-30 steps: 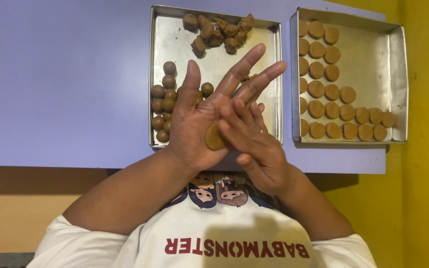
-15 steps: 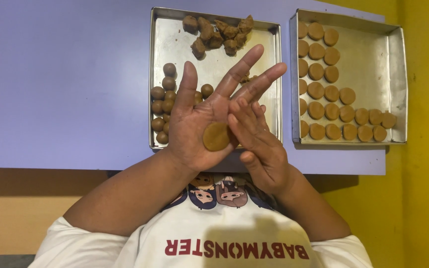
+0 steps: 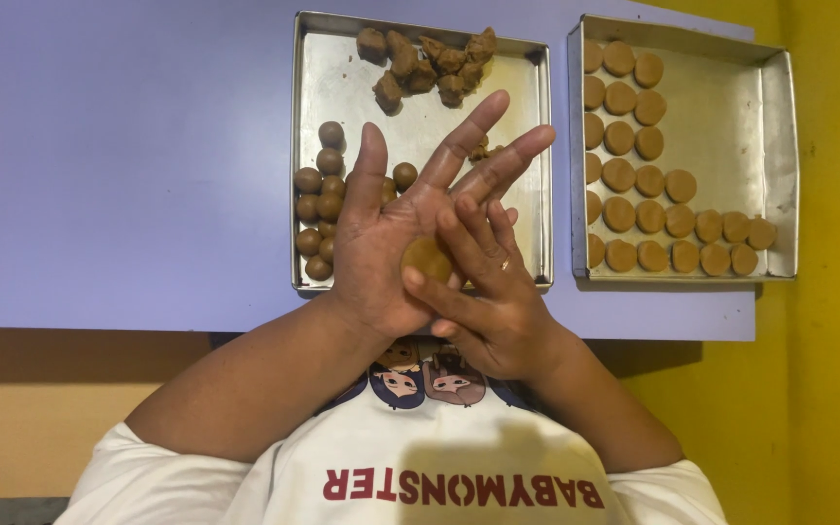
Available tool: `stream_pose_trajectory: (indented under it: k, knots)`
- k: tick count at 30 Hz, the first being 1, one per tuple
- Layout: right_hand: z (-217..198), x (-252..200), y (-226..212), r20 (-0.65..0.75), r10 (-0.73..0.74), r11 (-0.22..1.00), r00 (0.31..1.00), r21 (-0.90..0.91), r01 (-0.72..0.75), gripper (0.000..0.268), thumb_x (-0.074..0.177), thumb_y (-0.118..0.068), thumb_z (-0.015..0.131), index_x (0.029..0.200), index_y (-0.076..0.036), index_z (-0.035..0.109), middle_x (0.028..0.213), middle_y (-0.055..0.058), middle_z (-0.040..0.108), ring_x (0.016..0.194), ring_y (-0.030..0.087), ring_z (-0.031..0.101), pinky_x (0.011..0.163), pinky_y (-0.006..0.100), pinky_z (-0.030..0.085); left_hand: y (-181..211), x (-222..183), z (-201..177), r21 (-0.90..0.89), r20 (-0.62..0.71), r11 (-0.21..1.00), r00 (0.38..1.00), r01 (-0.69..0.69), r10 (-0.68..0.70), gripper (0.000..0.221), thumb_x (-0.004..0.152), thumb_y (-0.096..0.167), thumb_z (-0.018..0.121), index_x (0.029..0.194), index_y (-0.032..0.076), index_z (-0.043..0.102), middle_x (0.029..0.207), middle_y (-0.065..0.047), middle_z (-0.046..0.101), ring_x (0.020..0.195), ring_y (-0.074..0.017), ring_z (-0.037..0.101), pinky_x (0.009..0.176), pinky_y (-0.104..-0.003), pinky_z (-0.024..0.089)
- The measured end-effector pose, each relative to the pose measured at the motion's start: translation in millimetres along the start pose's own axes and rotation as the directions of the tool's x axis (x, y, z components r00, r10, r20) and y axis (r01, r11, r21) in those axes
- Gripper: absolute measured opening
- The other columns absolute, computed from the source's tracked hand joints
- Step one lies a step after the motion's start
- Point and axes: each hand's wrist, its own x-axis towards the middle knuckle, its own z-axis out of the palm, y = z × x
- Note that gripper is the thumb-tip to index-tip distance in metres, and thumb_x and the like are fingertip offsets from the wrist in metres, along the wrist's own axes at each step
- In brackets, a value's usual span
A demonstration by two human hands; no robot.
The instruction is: Flattening pre-rolled dough balls by hand and arranging them in rows on a metal baking tray.
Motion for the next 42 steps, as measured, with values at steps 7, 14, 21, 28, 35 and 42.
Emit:
stream_pose_trajectory:
  k: [7, 14, 21, 28, 35, 42]
  knots:
    - [-4.9, 4.4, -5.0, 0.008, 0.06, 0.989, 0.998, 0.132, -0.061, 0.045, 0.119, -0.035, 0.036, 0.159, -0.016, 0.043, 0.174, 0.021, 0.012, 0.168, 0.037, 0.007, 0.142, 0.058, 0.003, -0.3, 0.0, 6.5, 0.182, -0.129, 0.983, 0.99, -0.033, 0.057, 0.084, 0.098, 0.068, 0.037, 0.165, 0.017, 0.028, 0.172, -0.018, 0.027, 0.096, -0.0098, 0.065, 0.09, -0.023, 0.051]
    - [-2.1, 6.1, -0.5, 0.037, -0.026, 0.999, 0.999, -0.023, 0.027, 0.039, 0.117, -0.032, 0.049, 0.153, -0.021, 0.053, 0.171, 0.025, 0.011, 0.164, 0.045, 0.01, 0.139, 0.063, 0.013, -1.5, -0.3, 7.7, 0.191, -0.16, 0.979, 0.981, -0.075, 0.107, 0.083, 0.098, 0.068, 0.036, 0.163, 0.016, 0.032, 0.169, -0.021, 0.032, 0.103, -0.0136, 0.064, 0.088, -0.027, 0.053]
    - [-6.1, 1.2, -2.3, -0.008, 0.011, 0.986, 1.0, 0.167, -0.009, 0.042, 0.117, -0.034, 0.041, 0.156, -0.018, 0.047, 0.172, 0.028, 0.011, 0.166, 0.041, 0.01, 0.141, 0.055, 0.007, -1.5, -2.3, 16.0, 0.3, -0.18, 0.953, 0.979, -0.033, 0.091, 0.087, 0.094, 0.069, 0.036, 0.163, 0.018, 0.031, 0.171, -0.019, 0.031, 0.091, -0.0134, 0.067, 0.097, -0.034, 0.051]
    - [-4.4, 5.1, -5.9, 0.033, 0.062, 0.996, 0.998, 0.055, -0.064, 0.046, 0.118, -0.035, 0.035, 0.159, -0.016, 0.042, 0.172, 0.026, 0.015, 0.166, 0.04, 0.011, 0.14, 0.056, 0.009, -3.9, -1.6, 23.1, 0.327, -0.175, 0.944, 0.98, -0.035, 0.097, 0.09, 0.093, 0.069, 0.034, 0.165, 0.017, 0.027, 0.168, -0.019, 0.034, 0.082, -0.0113, 0.064, 0.083, -0.027, 0.051]
    - [-9.1, 12.3, -8.5, 0.032, 0.056, 0.998, 0.998, -0.001, -0.056, 0.047, 0.119, -0.034, 0.035, 0.161, -0.012, 0.036, 0.171, 0.023, 0.02, 0.165, 0.04, 0.014, 0.14, 0.058, 0.011, -1.3, -2.5, 15.7, 0.246, -0.109, 0.969, 0.992, -0.027, 0.056, 0.089, 0.096, 0.067, 0.036, 0.168, 0.018, 0.022, 0.17, -0.018, 0.03, 0.108, -0.0202, 0.07, 0.1, -0.035, 0.053]
    - [-30.7, 21.6, -19.1, 0.001, 0.032, 0.991, 0.999, -0.129, -0.032, 0.036, 0.114, -0.015, 0.057, 0.15, -0.011, 0.054, 0.163, 0.02, 0.038, 0.155, 0.045, 0.043, 0.13, 0.06, 0.035, -4.2, -0.1, 24.6, 0.53, -0.224, 0.843, 0.974, 0.091, 0.035, 0.095, 0.086, 0.069, 0.035, 0.166, 0.02, 0.017, 0.169, -0.015, 0.032, 0.125, -0.0214, 0.056, 0.113, -0.042, 0.044]
